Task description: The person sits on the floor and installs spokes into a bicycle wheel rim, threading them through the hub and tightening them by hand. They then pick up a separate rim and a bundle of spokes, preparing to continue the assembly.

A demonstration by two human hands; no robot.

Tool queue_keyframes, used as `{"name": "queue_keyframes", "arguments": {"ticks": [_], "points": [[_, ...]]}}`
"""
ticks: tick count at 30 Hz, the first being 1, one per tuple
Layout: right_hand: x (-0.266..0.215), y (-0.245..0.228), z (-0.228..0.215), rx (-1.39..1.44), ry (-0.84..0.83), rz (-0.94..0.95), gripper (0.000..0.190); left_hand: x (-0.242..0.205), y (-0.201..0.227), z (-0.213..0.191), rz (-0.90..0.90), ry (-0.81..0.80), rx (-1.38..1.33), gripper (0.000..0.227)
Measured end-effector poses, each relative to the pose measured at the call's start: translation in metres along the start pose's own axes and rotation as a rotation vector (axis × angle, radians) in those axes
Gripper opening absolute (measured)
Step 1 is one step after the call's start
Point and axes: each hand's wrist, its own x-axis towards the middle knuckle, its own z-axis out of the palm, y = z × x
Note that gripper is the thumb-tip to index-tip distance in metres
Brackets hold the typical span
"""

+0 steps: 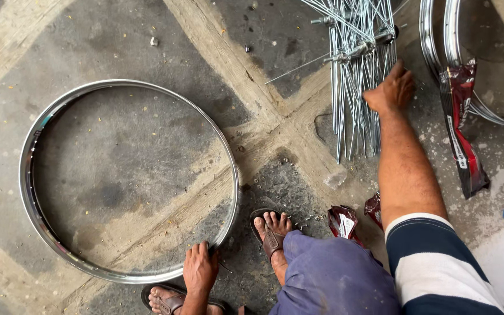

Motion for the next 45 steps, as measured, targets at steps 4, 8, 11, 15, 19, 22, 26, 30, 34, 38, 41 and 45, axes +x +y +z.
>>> {"name": "queue_keyframes", "arguments": {"ticks": [4, 8, 11, 15, 19, 22, 26, 30, 34, 38, 41, 45], "points": [[-0.006, 0.035, 0.025, 0.033, 0.071, 0.016, 0.096, 0.001, 0.001, 0.001, -0.002, 0.012, -0.001, 0.043], [-0.006, 0.057, 0.036, -0.12, 0.478, -0.167, 0.093, -0.002, -0.001, -0.004, 0.012, 0.017, 0.001, 0.043], [-0.011, 0.067, 0.024, -0.044, 0.233, -0.038, 0.062, -0.005, 0.0, -0.01, 0.02, 0.01, 0.026, 0.045], [-0.032, 0.069, -0.018, -0.274, 0.432, -0.267, 0.066, -0.008, 0.003, -0.024, 0.039, 0.071, 0.016, 0.047], [-0.056, 0.059, -0.089, -0.367, 0.482, -0.394, 0.067, -0.01, 0.012, -0.04, 0.11, 0.284, -0.023, 0.039], [-0.068, 0.051, -0.15, -0.416, 0.481, -0.396, 0.07, -0.019, 0.022, -0.05, 0.18, 0.461, -0.098, 0.034], [-0.098, 0.031, -0.234, -0.487, 0.579, -0.512, 0.037, -0.024, 0.043, -0.075, 0.228, 0.612, -0.174, 0.031], [-0.166, 0.013, -0.313, -0.554, 0.636, -0.619, 0.024, -0.035, 0.09, -0.136, 0.33, 0.73, -0.323, 0.028], [-0.261, -0.011, -0.371, -0.705, 0.858, -0.798, 0.016, -0.049, 0.151, -0.224, 0.55, 0.892, -0.395, 0.035], [-0.369, -0.037, -0.401, -0.762, 1.102, -0.977, 0.019, -0.071, 0.218, -0.31, 0.754, 0.921, -0.423, 0.049], [-0.441, -0.052, -0.407, -0.711, 1.222, -1.188, 0.018, -0.082, 0.255, -0.357, 0.962, 0.86, -0.42, 0.082], [-0.515, -0.078, -0.401, -0.55, 1.32, -1.468, 0.015, -0.082, 0.263, -0.39, 0.954, 0.87, -0.449, 0.074]]}}
